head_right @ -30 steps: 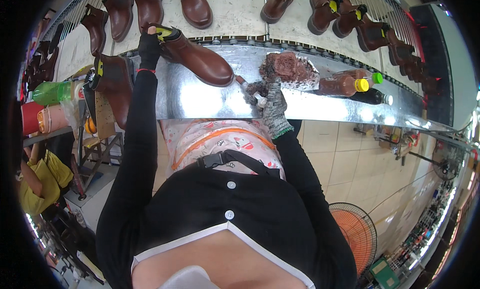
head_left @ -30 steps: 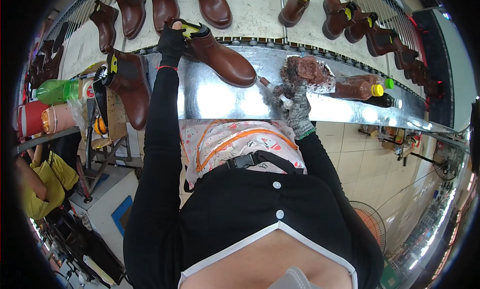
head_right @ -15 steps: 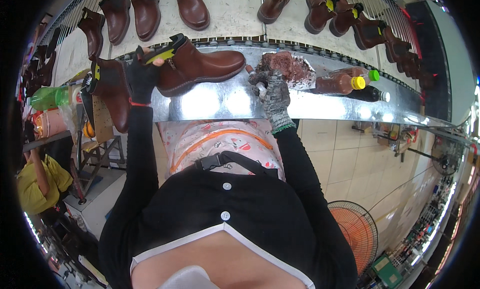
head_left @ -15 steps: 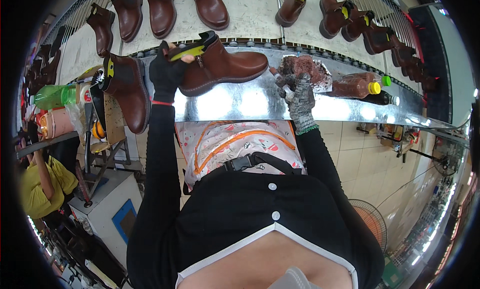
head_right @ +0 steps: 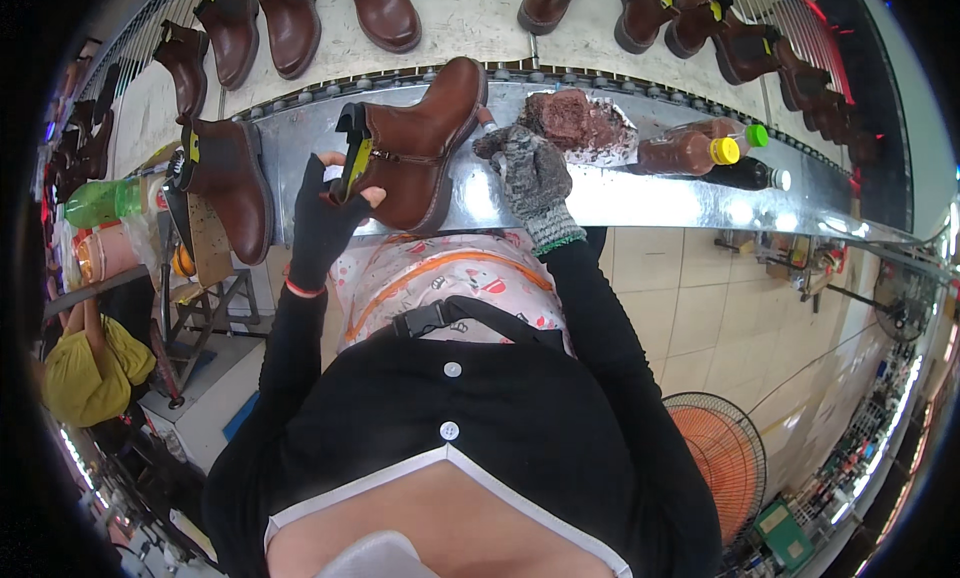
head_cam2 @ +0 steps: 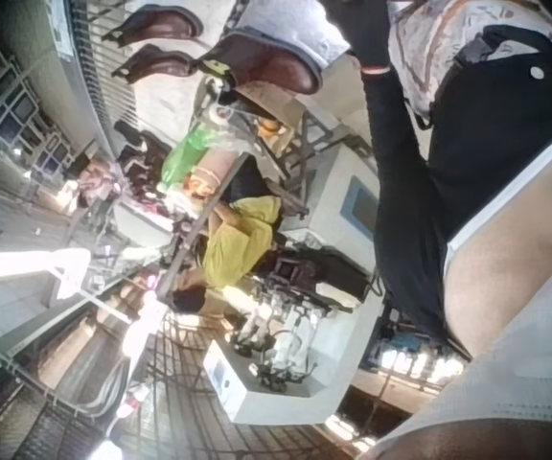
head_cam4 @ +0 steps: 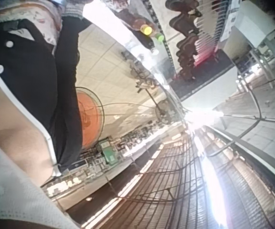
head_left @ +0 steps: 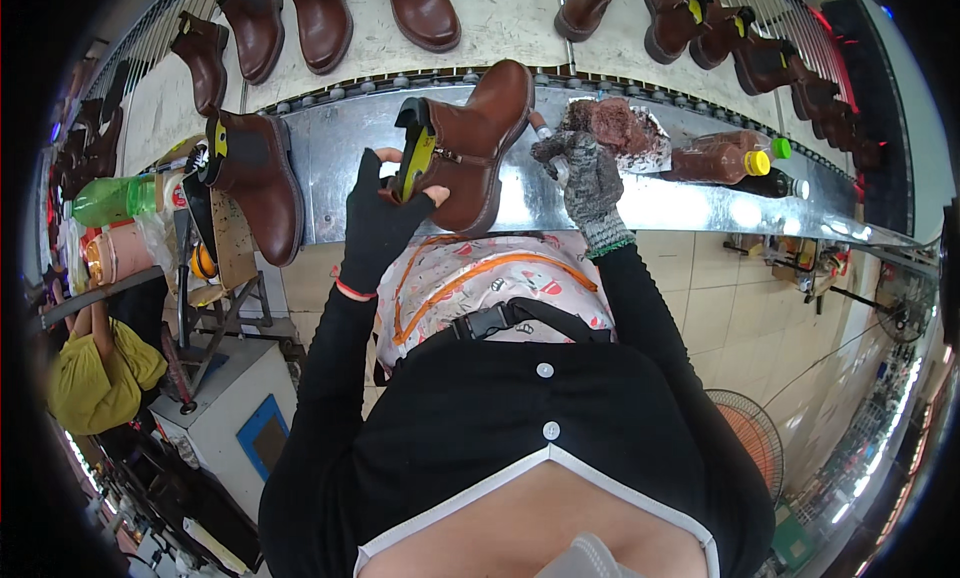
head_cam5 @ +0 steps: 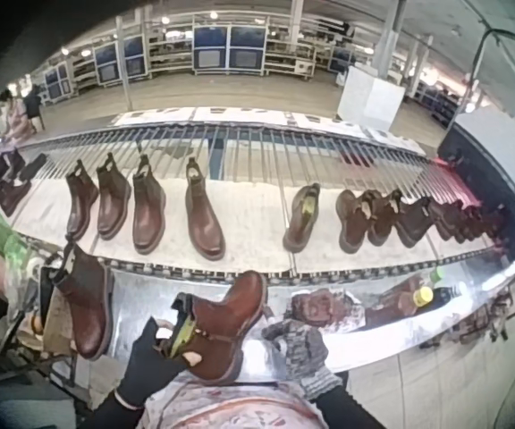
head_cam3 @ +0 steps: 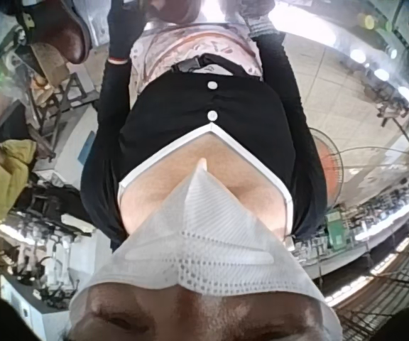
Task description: The recorder applies adhesive to the edges of brown boots using a small brush and a container of glue on a shoe manufacturing assembly line.
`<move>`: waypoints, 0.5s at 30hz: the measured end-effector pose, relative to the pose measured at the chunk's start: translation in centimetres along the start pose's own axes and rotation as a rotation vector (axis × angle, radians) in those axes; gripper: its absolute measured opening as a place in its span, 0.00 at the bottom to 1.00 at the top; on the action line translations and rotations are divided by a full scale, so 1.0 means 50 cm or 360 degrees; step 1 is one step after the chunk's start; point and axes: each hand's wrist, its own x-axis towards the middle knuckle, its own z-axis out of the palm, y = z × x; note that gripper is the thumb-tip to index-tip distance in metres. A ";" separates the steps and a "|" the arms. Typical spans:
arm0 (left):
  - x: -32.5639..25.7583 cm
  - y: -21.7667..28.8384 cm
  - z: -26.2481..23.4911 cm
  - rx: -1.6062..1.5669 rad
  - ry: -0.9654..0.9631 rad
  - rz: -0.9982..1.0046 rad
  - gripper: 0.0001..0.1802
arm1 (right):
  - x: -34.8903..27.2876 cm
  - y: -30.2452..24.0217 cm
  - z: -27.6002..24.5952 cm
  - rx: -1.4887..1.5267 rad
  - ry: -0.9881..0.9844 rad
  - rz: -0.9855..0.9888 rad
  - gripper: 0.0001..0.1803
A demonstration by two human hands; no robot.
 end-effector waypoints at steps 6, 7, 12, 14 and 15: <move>-0.037 -0.003 0.004 -0.0368 -0.0269 -0.0358 0.35 | -0.022 -0.030 -0.003 -0.0143 -0.0182 -0.0095 0.36; -0.042 -0.006 0.006 -0.0503 -0.0280 -0.0431 0.36 | -0.027 -0.031 -0.001 -0.0119 -0.0223 -0.0023 0.36; -0.061 -0.017 0.020 -0.0874 -0.0387 -0.0662 0.32 | -0.046 -0.029 0.005 0.0025 -0.0243 -0.0005 0.26; -0.071 -0.018 0.031 -0.0999 -0.0346 -0.0697 0.30 | -0.050 -0.033 0.000 0.0236 -0.0241 0.0101 0.25; -0.075 -0.018 0.038 -0.1114 -0.0296 -0.0749 0.29 | -0.049 -0.036 -0.008 0.0368 -0.0281 0.0254 0.25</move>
